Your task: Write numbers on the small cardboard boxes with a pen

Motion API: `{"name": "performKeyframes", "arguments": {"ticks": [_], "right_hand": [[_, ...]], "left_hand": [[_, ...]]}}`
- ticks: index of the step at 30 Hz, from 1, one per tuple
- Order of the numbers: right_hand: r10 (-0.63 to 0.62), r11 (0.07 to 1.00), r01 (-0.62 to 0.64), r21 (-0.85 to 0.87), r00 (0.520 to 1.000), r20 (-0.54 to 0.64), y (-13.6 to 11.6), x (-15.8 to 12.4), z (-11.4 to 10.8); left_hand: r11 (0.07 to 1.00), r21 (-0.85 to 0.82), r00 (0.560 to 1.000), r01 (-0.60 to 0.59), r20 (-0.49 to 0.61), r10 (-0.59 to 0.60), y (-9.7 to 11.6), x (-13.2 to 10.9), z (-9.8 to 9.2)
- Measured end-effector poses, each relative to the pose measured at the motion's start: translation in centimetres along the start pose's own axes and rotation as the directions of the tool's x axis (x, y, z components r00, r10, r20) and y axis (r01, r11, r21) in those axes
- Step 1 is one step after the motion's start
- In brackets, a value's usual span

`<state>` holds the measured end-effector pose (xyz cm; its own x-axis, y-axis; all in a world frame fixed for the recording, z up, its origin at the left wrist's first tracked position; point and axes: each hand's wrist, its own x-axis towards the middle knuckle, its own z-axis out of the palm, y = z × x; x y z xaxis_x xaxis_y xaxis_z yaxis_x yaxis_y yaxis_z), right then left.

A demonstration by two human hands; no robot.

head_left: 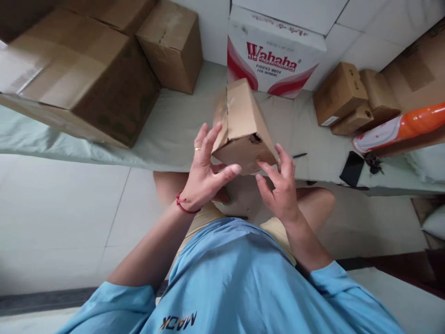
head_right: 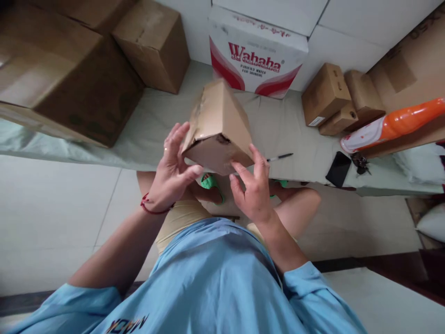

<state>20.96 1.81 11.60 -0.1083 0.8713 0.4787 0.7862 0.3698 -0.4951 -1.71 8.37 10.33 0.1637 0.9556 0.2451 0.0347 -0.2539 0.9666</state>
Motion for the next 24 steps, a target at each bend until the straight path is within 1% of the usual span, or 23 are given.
{"name": "performKeyframes", "arguments": {"ticks": [1, 2, 5, 9, 11, 13, 15, 16, 18, 19, 21, 23, 24], "right_hand": [[0.015, 0.999, -0.015, 0.042, 1.0, 0.009, 0.3, 0.1, 0.1], [0.032, 0.996, -0.033, 0.082, 0.999, 0.013, 0.7, 0.1, 0.2], [0.113, 0.977, -0.112, 0.183, 0.994, 0.003, 2.2, -0.5, 0.6], [0.226, 0.918, -0.237, 0.318, 0.972, 0.071, 4.1, -2.0, 1.3], [0.249, 0.903, -0.266, 0.338, 0.964, 0.095, 5.0, -2.7, 1.3], [0.276, 0.903, -0.289, 0.319, 0.957, 0.085, 6.2, -3.1, 0.9], [0.332, 0.914, -0.331, 0.233, 0.943, 0.037, 8.1, -3.1, 0.1], [0.367, 0.919, -0.363, 0.153, 0.93, -0.001, 9.3, -2.9, -0.4], [0.437, 0.895, -0.44, -0.077, 0.898, -0.06, 12.0, -2.3, -1.5], [0.47, 0.856, -0.473, -0.208, 0.88, -0.068, 13.4, -1.9, -2.0], [0.543, 0.748, -0.498, -0.439, 0.839, -0.026, 15.6, -0.8, -2.8], [0.605, 0.664, -0.453, -0.595, 0.793, 0.071, 17.1, 0.2, -3.4], [0.62, 0.644, -0.41, -0.647, 0.774, 0.126, 17.5, 0.6, -3.6]], "left_hand": [[0.993, 0.093, 0.997, -0.077, 0.016, 0.076, 0.1, -0.1, 0.0], [0.979, 0.152, 0.991, -0.133, 0.027, 0.13, 0.1, -0.1, 0.1], [0.963, 0.194, 0.982, -0.186, 0.049, 0.18, 0.0, 0.2, 0.5], [0.953, 0.25, 0.984, -0.172, 0.094, 0.153, -0.3, 0.7, 1.5], [0.936, 0.316, 0.986, -0.154, 0.112, 0.125, -0.7, 0.7, 1.9], [0.926, 0.355, 0.989, -0.129, 0.11, 0.096, -1.2, 0.6, 2.2], [0.919, 0.376, 0.992, -0.119, 0.082, 0.095, -1.7, 0.5, 2.2], [0.907, 0.4, 0.991, -0.131, 0.061, 0.116, -1.9, 0.4, 2.2], [0.85, 0.487, 0.977, -0.2, 0.035, 0.21, -1.9, 0.4, 2.2], [0.806, 0.535, 0.96, -0.253, 0.038, 0.276, -1.8, 0.5, 2.2], [0.718, 0.599, 0.917, -0.354, 0.073, 0.391, -1.2, 0.8, 2.3], [0.666, 0.613, 0.886, -0.424, 0.126, 0.447, -0.5, 1.3, 2.6], [0.655, 0.608, 0.877, -0.448, 0.157, 0.453, -0.2, 1.7, 2.7]]}}
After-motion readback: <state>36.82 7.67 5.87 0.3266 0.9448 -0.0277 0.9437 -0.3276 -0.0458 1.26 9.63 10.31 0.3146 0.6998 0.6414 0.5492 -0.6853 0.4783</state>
